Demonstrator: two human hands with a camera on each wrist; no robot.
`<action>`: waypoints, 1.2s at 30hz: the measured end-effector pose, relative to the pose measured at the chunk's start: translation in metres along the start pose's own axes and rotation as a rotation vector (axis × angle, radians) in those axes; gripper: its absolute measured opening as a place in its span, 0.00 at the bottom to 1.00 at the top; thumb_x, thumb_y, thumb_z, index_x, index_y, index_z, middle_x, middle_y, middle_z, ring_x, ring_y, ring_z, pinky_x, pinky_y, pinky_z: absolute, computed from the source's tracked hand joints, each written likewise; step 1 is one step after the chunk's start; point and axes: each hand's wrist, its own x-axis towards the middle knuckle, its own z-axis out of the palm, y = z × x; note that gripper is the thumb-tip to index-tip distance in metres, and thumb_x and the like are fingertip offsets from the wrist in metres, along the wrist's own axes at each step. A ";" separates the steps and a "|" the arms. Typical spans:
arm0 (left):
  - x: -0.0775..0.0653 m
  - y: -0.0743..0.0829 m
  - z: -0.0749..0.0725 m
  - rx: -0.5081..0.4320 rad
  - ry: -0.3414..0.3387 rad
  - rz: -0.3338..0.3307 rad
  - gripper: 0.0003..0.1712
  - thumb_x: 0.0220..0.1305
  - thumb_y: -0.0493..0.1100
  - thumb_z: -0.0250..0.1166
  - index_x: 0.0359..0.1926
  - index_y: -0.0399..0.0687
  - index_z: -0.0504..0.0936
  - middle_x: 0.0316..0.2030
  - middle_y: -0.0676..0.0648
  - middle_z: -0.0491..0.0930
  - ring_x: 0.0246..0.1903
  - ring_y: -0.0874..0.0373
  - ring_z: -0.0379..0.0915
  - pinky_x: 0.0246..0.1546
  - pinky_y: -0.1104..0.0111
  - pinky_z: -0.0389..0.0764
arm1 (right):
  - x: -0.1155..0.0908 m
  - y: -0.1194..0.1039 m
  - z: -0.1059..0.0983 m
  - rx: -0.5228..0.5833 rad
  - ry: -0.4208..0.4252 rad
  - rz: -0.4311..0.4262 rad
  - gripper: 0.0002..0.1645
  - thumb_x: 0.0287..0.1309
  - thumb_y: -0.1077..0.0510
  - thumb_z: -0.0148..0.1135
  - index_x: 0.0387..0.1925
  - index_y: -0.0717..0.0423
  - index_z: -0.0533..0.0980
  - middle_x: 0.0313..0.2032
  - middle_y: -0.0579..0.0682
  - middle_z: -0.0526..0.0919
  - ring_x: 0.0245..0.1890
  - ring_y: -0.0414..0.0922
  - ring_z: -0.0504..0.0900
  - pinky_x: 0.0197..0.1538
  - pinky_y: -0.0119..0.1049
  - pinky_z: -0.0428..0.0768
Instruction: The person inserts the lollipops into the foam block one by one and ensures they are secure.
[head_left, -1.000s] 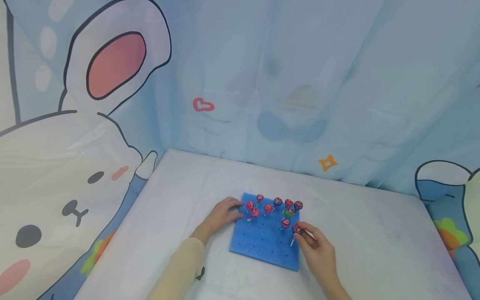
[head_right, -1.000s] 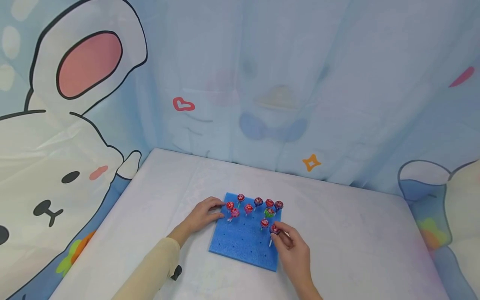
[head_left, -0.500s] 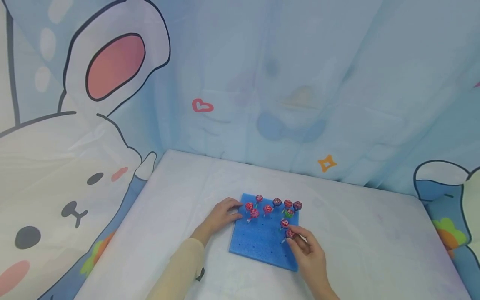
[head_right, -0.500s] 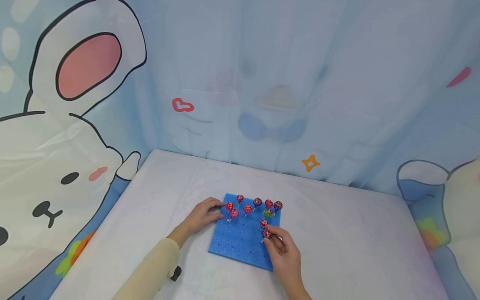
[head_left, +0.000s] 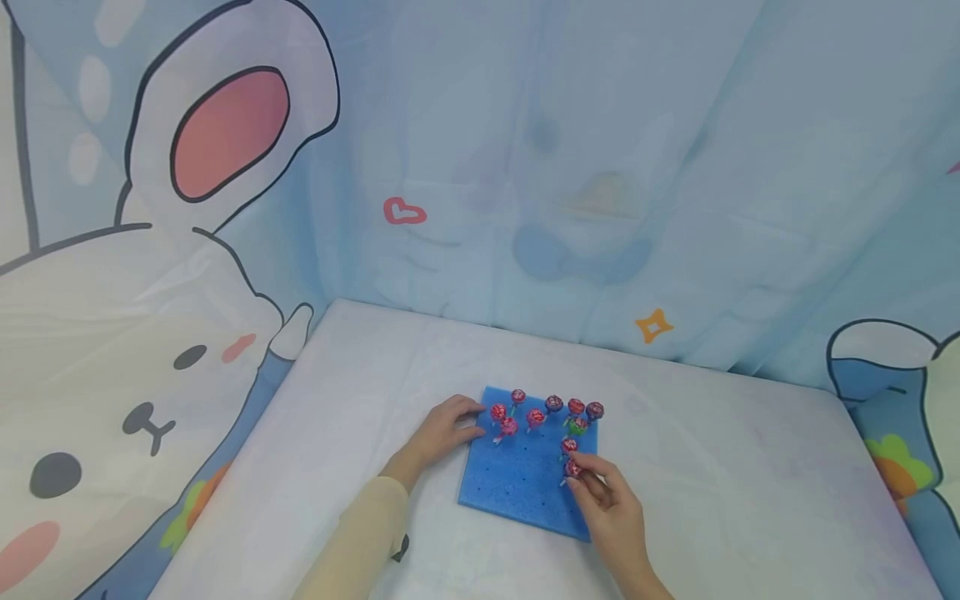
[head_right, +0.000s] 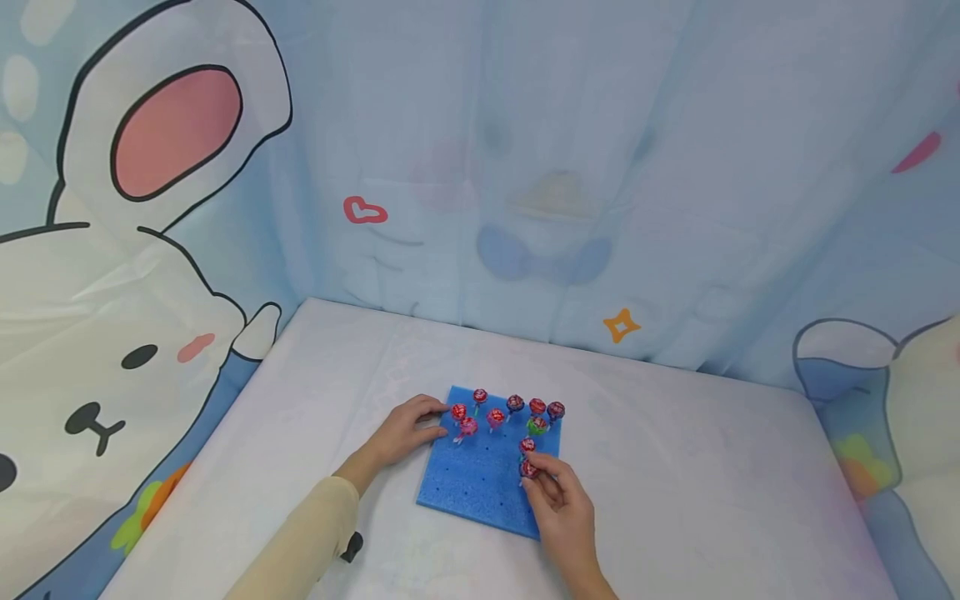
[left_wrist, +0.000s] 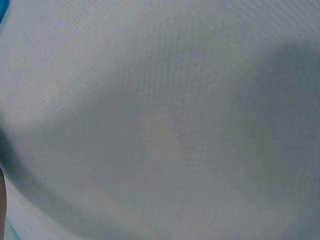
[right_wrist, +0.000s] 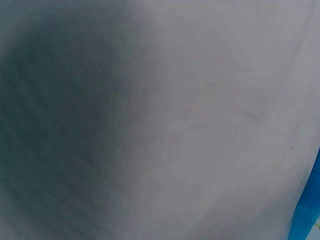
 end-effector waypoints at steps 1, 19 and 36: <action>0.000 0.000 0.000 0.002 0.000 -0.003 0.23 0.66 0.47 0.65 0.61 0.47 0.77 0.57 0.49 0.76 0.61 0.55 0.70 0.63 0.61 0.70 | 0.000 0.000 0.001 -0.017 -0.001 -0.002 0.21 0.56 0.76 0.62 0.51 0.60 0.75 0.52 0.53 0.80 0.55 0.35 0.79 0.53 0.27 0.77; 0.000 0.000 0.001 -0.006 0.001 -0.002 0.23 0.67 0.47 0.64 0.61 0.47 0.77 0.57 0.49 0.76 0.61 0.55 0.69 0.64 0.61 0.70 | -0.002 0.000 0.003 -0.196 0.032 0.113 0.21 0.57 0.70 0.66 0.52 0.57 0.79 0.52 0.54 0.83 0.52 0.44 0.81 0.46 0.22 0.79; -0.001 0.002 0.000 -0.008 0.004 0.000 0.23 0.67 0.46 0.65 0.60 0.46 0.77 0.56 0.48 0.76 0.60 0.54 0.70 0.63 0.60 0.70 | 0.002 0.003 0.003 -0.265 0.016 0.100 0.20 0.57 0.68 0.67 0.52 0.58 0.79 0.52 0.54 0.83 0.52 0.48 0.82 0.46 0.21 0.78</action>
